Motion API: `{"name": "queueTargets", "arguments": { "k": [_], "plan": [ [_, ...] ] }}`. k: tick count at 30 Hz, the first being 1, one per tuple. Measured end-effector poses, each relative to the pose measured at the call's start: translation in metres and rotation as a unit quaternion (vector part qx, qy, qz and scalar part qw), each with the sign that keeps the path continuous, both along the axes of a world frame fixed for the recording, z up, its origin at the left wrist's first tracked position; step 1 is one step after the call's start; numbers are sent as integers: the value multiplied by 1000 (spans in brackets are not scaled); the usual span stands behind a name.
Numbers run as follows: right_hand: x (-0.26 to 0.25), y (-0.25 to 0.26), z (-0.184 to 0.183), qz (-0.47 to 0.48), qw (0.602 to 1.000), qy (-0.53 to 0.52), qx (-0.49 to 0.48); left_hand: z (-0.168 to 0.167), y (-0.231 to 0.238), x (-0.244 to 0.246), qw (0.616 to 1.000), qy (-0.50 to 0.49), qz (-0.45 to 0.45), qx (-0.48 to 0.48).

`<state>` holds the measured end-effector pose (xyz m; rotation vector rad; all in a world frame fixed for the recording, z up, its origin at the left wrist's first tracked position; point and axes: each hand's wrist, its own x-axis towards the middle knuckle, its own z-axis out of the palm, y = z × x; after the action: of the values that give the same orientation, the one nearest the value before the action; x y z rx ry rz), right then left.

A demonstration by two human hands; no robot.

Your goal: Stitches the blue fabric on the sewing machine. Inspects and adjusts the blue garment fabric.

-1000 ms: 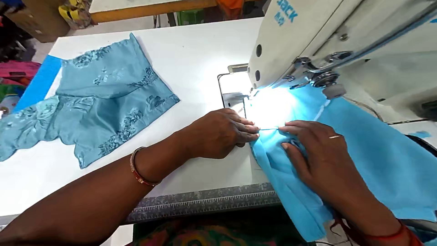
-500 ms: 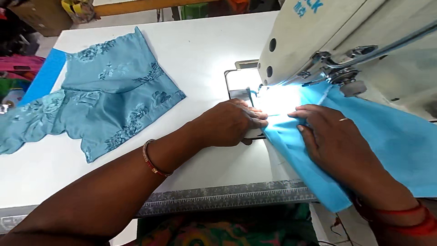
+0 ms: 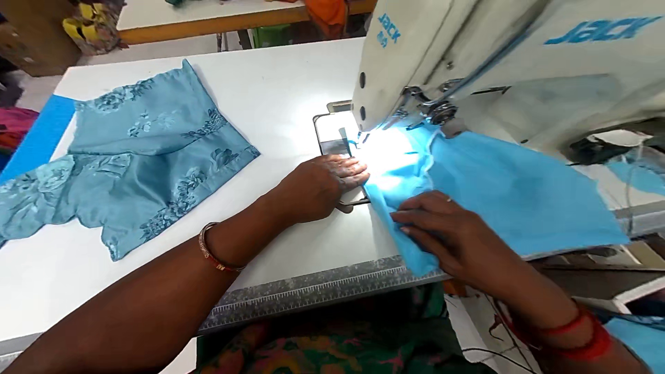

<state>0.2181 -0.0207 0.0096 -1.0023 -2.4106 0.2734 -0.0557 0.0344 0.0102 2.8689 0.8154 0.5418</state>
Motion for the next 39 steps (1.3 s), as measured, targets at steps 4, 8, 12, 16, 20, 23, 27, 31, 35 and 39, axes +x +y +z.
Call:
{"name": "queueTargets", "arguments": {
  "k": [4,8,12,16,20,23,27,31,35,39],
  "plan": [
    [8,-3,-18,32,998,45,4,-7,-3,2,999,-12,-35,14],
    [10,-2,-22,47,997,59,25,-6,-10,7,998,-3,-62,18],
    [11,-3,-25,64,993,87,43,-8,-13,11,996,-5,-86,37],
    [16,-5,-28,114,987,79,87,-7,-14,10,996,10,-80,44],
    [21,-11,-30,136,983,68,107,-7,-15,11,996,5,-77,44],
    [22,-12,-32,136,982,94,92,-8,-15,10,996,11,-79,44],
    [21,-12,-28,122,982,111,91,-7,-16,12,996,13,-74,46],
    [13,-13,-24,126,980,65,143,-7,-18,12,997,8,-70,35],
    [6,-13,-30,114,979,90,145,-5,-18,8,998,5,-65,12],
    [5,-13,-29,132,979,93,127,-5,-18,4,997,-21,-66,-21]
  ]
}}
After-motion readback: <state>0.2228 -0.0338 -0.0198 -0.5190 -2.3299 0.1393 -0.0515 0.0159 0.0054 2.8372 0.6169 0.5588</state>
